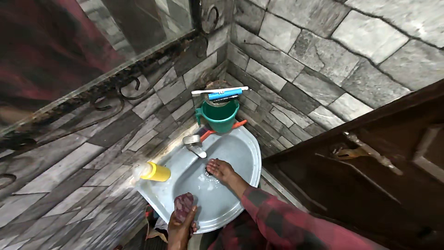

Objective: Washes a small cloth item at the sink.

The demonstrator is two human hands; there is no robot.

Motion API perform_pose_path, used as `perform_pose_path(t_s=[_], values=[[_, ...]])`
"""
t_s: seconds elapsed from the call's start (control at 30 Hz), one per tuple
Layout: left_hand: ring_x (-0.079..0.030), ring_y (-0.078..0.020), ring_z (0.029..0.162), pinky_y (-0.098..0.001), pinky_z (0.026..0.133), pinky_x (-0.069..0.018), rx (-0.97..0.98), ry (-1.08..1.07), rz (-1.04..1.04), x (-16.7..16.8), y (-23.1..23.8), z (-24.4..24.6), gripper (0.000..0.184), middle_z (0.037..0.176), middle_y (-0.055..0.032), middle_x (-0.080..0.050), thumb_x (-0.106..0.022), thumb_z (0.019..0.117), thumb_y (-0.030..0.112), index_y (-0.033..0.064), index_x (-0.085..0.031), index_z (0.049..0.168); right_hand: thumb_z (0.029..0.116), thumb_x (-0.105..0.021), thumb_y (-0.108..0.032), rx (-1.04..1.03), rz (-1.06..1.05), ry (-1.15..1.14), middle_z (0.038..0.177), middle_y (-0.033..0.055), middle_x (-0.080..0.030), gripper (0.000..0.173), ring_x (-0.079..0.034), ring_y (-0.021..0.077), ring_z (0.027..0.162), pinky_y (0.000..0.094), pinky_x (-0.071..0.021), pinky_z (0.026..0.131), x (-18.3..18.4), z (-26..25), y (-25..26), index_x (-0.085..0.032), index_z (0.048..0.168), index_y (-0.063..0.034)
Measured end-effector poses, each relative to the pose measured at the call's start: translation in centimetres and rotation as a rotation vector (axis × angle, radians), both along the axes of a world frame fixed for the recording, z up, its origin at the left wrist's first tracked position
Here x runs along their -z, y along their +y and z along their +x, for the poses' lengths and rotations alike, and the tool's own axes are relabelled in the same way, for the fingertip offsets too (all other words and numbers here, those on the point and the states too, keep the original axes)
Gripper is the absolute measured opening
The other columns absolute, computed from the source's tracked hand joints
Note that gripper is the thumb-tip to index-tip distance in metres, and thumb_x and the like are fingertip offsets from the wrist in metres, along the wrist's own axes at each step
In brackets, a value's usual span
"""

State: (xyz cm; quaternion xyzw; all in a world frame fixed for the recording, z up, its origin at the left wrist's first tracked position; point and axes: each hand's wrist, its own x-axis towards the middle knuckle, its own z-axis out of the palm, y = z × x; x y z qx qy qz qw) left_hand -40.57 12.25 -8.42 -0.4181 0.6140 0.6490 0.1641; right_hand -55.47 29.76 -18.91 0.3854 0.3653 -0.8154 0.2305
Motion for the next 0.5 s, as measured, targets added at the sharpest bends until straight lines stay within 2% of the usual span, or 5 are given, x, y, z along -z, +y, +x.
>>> perform_pose_path(t_s=[0.07,0.17,0.23,0.33,0.5], values=[[-0.056,-0.0118,0.044,-0.0263,0.041,-0.0518,0.0,0.003,-0.013,-0.1,0.0,0.0,0.045,0.064,-0.0074,-0.058,-0.074,0.0934,0.01,-0.0026,-0.046,0.126,0.112,-0.035,-0.025,-0.026,-0.067,-0.036,0.117,0.0138,-0.064,0.037,-0.066,0.019,0.097,0.032,-0.0544,0.085,-0.7,-1.6,-1.3,-0.052,0.132,0.0019],[-0.056,-0.012,0.044,-0.0265,0.042,-0.0521,-0.003,0.01,-0.009,-0.1,0.0,0.0,0.044,0.064,-0.0074,-0.058,-0.073,0.0934,0.009,-0.0031,-0.046,0.126,0.1091,-0.039,-0.019,0.051,-0.156,-0.132,0.092,0.0086,-0.061,0.022,-0.063,0.0144,0.075,0.0261,-0.0553,0.069,-1.8,-3.6,-3.0,-0.054,0.111,-0.0027],[-0.057,-0.0125,0.044,-0.0268,0.042,-0.0524,-0.006,0.029,0.001,-0.2,-0.2,0.1,0.042,0.062,-0.0076,-0.059,-0.072,0.0938,0.008,-0.0034,-0.046,0.124,0.1076,-0.043,-0.017,0.173,-0.211,-0.12,0.084,0.007,-0.057,0.016,-0.059,0.0136,0.067,0.0244,-0.0539,0.062,-1.6,-4.0,-3.4,-0.053,0.104,-0.0053],[-0.057,-0.0127,0.045,-0.0273,0.043,-0.0528,-0.01,0.021,-0.009,-0.1,-0.5,0.3,0.043,0.062,-0.0075,-0.058,-0.073,0.0934,0.009,-0.0031,-0.046,0.125,0.1076,-0.044,-0.02,0.207,-0.234,-0.072,0.082,0.0053,-0.057,0.016,-0.058,0.0126,0.065,0.024,-0.0529,0.062,-1.0,-4.2,-3.4,-0.053,0.101,-0.0074],[-0.057,-0.0123,0.045,-0.0267,0.043,-0.0526,-0.026,0.029,-0.003,0.2,-0.7,0.6,0.042,0.063,-0.0076,-0.058,-0.073,0.0935,0.009,-0.0039,-0.046,0.124,0.1091,-0.043,-0.022,0.2,-0.204,-0.033,0.086,0.0071,-0.06,0.021,-0.062,0.0148,0.069,0.0272,-0.0557,0.066,-0.5,-3.7,-3.4,-0.054,0.108,-0.0046]])
